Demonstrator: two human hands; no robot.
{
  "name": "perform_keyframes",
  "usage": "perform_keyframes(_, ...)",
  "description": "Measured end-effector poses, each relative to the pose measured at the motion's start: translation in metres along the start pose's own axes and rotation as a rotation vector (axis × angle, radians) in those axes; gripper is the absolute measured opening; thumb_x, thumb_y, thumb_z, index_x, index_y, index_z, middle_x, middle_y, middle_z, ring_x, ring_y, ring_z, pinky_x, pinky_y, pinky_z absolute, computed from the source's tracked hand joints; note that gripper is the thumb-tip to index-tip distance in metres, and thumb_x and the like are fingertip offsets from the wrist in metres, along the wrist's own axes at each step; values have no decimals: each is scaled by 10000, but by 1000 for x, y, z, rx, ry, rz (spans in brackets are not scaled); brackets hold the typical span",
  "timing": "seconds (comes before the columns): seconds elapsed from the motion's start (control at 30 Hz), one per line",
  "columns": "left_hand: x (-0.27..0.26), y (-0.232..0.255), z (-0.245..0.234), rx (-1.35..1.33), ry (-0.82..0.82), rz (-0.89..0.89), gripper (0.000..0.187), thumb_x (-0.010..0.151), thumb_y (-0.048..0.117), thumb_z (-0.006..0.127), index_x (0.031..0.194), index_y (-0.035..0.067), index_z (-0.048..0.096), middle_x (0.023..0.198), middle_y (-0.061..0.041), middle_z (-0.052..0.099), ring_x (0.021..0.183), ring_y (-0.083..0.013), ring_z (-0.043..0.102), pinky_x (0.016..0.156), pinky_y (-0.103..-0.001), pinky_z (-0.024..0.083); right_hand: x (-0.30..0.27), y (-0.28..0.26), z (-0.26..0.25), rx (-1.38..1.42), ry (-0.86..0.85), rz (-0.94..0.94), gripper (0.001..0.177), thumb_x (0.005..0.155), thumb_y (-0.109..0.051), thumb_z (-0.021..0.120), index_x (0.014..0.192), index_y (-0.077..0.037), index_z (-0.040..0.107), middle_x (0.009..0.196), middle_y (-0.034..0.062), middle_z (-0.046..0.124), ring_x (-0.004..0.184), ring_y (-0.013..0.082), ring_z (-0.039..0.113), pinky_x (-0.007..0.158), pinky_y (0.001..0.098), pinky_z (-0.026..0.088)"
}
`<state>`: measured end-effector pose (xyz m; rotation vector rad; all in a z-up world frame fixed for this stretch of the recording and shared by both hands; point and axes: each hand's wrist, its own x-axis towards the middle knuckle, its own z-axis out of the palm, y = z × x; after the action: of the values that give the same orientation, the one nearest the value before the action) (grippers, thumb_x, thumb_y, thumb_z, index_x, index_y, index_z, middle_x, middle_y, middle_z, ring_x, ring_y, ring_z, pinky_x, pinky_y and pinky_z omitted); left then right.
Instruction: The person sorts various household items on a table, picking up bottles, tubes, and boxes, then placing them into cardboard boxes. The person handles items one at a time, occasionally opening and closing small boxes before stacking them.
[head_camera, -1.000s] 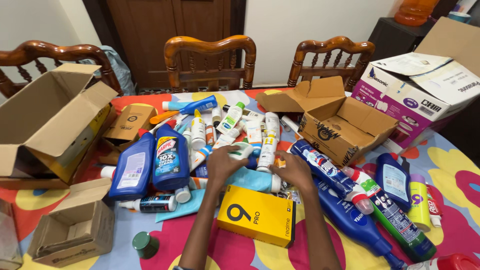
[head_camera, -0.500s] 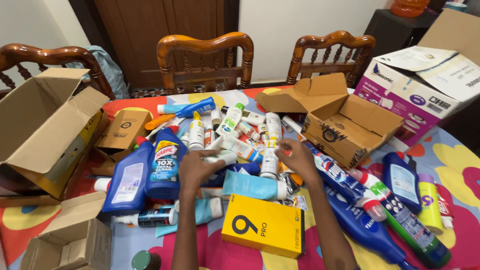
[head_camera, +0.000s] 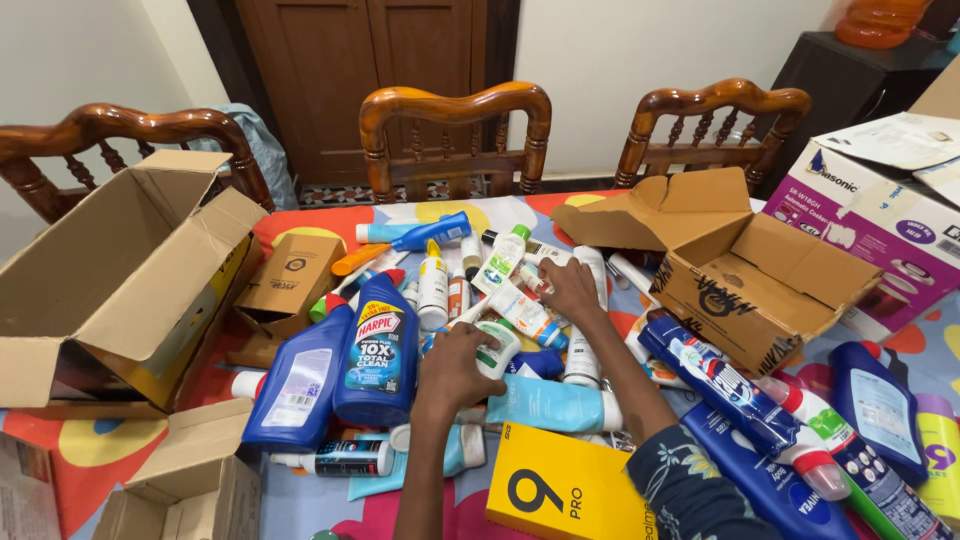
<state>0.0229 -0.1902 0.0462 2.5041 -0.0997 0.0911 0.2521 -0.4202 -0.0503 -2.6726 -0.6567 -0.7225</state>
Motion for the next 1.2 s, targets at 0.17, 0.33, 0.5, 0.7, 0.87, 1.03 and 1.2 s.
perform_keyframes(0.17,-4,0,-5,15,-58,7,727,470,390,965,1139,205,747,1237,-48,633,1129,-294,614,957,-420,526,16,-7,-36,224,6,307,313,743,-302,880,989,-157,752,874,141,736,797,305,706,713,460,562)
perform_keyframes(0.33,2,6,0,25,79,74,944,476,439,985,1301,145,635,1218,-118,636,1167,-318,609,962,-451,511,26,-26,-123,544,-78,370,303,774,-139,825,1071,-110,770,1036,86,782,854,193,781,791,313,627)
perform_keyframes(0.5,3,18,-6,-261,372,223,1191,530,417,984,1491,12,407,1369,-218,563,1264,-372,562,1031,-454,484,4,-74,-198,537,-247,85,416,700,-27,837,1109,-79,781,1052,83,789,924,151,763,831,309,628)
perform_keyframes(0.7,6,33,-1,-681,24,237,1219,540,310,984,1485,9,275,1384,-195,540,1269,-289,568,1047,-397,481,-23,-140,-262,991,-564,-80,378,758,-18,799,1120,-88,715,1113,39,752,1067,135,706,917,314,590)
perform_keyframes(0.87,1,31,10,-1048,-277,325,513,748,141,820,1207,-45,686,1086,-146,761,984,-212,738,899,-349,611,-34,-168,-291,738,-461,-312,272,846,-165,767,1094,-61,730,1060,53,757,992,161,732,877,315,593)
perform_keyframes(1.03,-7,25,-10,-968,-532,401,433,714,65,745,1143,15,707,905,-111,759,757,-160,708,657,-304,571,-48,-164,-281,87,3,-664,252,938,-310,668,855,-75,705,807,95,663,733,278,659,639,406,522)
perform_keyframes(1.2,-14,20,-11,-789,-496,675,358,765,66,844,1084,-7,699,948,-97,752,817,-128,689,711,-286,554,-76,-161,-248,107,189,-766,305,879,-247,589,633,-68,565,595,101,551,561,286,590,534,433,485)
